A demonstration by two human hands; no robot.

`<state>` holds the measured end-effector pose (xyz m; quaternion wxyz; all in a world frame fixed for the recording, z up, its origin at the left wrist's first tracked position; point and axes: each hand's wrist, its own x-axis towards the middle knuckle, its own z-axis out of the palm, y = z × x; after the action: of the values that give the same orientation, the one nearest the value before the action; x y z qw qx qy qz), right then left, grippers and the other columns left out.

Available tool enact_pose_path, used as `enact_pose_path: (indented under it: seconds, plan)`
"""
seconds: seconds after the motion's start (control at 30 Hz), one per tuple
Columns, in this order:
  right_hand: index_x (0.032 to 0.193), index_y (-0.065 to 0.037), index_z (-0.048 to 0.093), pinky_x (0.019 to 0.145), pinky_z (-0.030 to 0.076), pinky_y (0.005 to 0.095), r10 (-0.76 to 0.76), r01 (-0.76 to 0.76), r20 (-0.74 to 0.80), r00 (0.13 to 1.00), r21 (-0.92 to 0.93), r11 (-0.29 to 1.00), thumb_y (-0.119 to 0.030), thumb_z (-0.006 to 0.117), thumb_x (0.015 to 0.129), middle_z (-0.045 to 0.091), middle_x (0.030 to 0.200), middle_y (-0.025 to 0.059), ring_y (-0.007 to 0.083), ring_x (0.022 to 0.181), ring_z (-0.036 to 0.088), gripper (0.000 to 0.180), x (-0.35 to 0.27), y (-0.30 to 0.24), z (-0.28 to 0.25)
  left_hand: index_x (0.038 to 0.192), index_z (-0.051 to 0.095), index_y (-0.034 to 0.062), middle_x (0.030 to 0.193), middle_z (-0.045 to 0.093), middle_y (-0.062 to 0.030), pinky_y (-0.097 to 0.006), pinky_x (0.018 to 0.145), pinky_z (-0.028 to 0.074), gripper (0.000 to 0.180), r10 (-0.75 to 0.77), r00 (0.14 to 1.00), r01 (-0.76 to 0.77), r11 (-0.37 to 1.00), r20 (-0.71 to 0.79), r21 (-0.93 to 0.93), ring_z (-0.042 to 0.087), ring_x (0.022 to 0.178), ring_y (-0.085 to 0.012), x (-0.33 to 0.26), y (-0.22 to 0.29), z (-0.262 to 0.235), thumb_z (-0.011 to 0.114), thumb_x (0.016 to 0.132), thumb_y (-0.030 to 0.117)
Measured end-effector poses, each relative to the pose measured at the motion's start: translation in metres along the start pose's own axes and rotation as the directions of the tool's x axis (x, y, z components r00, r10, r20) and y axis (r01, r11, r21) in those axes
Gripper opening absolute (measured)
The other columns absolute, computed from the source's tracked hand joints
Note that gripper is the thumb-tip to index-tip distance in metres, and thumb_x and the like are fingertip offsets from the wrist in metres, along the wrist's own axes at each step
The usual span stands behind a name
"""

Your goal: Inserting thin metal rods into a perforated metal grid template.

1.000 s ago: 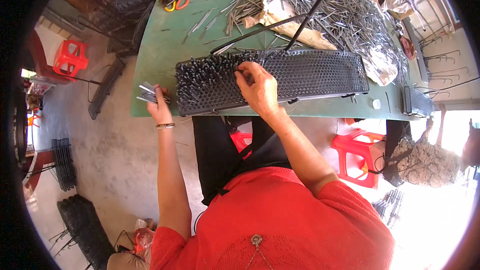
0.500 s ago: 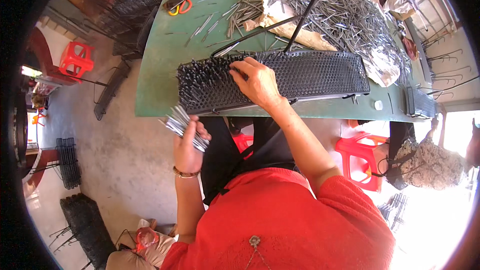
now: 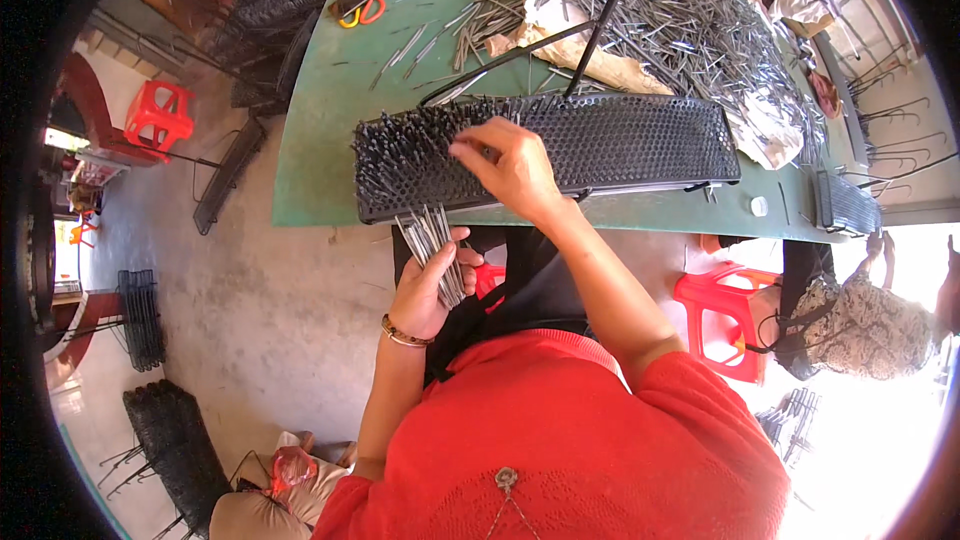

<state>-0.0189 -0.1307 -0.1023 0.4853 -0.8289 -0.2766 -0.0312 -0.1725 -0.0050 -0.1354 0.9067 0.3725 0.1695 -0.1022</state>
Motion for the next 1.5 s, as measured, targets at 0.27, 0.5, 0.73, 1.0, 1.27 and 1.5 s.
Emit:
enact_pose_path:
  seconds: [0.27,0.5,0.73,1.0,1.27,1.5]
  plan:
    - [0.090,0.002,0.070,0.062,0.049,0.0263,0.201,-0.390,0.478,0.855,0.336,0.857,-0.019,0.068,0.083,0.068,0.076,0.0080,0.0102,0.068,0.061,0.022,-0.033,-0.002,0.004,0.120,0.050,-0.0012,0.095,0.066,-0.0143,-0.029,0.067,0.053,0.033,-0.020,0.998,0.017,0.998,0.062,0.058,0.064,0.076,-0.0169,-0.001,0.001,0.007,0.051,0.096,0.021]
    - [0.099,0.003,0.063,0.069,0.050,0.0231,0.284,-0.442,0.360,0.889,0.510,0.738,-0.013,0.059,0.092,0.067,0.086,0.0060,0.0089,0.077,0.061,0.018,-0.015,-0.004,0.002,0.119,0.050,-0.0013,0.102,0.065,-0.0170,-0.030,0.067,0.054,0.034,-0.053,0.992,0.044,0.996,-0.112,-0.079,0.064,0.080,-0.0187,0.000,-0.009,0.001,0.051,0.095,0.023]
    - [0.102,0.002,0.063,0.070,0.049,0.0231,0.045,-0.016,-0.078,0.996,0.341,0.940,-0.012,0.060,0.091,0.069,0.086,0.0057,0.0084,0.076,0.061,0.018,0.016,-0.004,0.036,0.117,0.052,0.0017,0.091,0.064,-0.0106,-0.023,0.056,0.046,0.030,-0.015,0.999,0.016,0.999,-0.030,0.052,0.053,0.064,-0.0077,0.003,-0.014,-0.003,0.053,0.095,0.022]
    - [0.098,-0.001,0.065,0.066,0.050,0.0265,-0.114,0.140,-0.153,0.982,0.176,0.974,-0.009,0.063,0.087,0.068,0.086,0.0083,0.0132,0.073,0.064,0.014,0.019,-0.005,0.042,0.113,0.052,0.0021,0.089,0.065,-0.0118,-0.021,0.051,0.038,0.027,-0.056,0.996,0.057,0.998,-0.076,0.016,0.047,0.060,-0.0063,-0.003,-0.014,-0.006,0.053,0.095,0.022]
    - [0.097,-0.002,0.063,0.066,0.050,0.0284,-0.228,0.242,-0.153,0.962,0.081,0.967,-0.006,0.063,0.086,0.067,0.086,0.0097,0.0188,0.075,0.065,0.011,0.016,-0.004,0.038,0.104,0.055,0.0022,0.089,0.065,-0.0134,-0.021,0.051,0.040,0.020,-0.058,0.995,0.057,0.998,-0.077,-0.015,0.050,0.061,-0.0067,-0.003,-0.012,-0.006,0.053,0.095,0.020]
    - [0.096,-0.002,0.060,0.067,0.050,0.0297,-0.342,0.349,-0.122,0.932,0.042,0.936,-0.005,0.062,0.086,0.064,0.088,0.0100,0.0228,0.078,0.064,0.011,0.020,-0.002,0.037,0.108,0.054,0.0007,0.095,0.064,-0.0144,-0.021,0.055,0.042,0.020,-0.020,0.999,0.020,1.000,-0.035,0.011,0.051,0.066,-0.0072,-0.002,-0.015,-0.010,0.053,0.094,0.016]
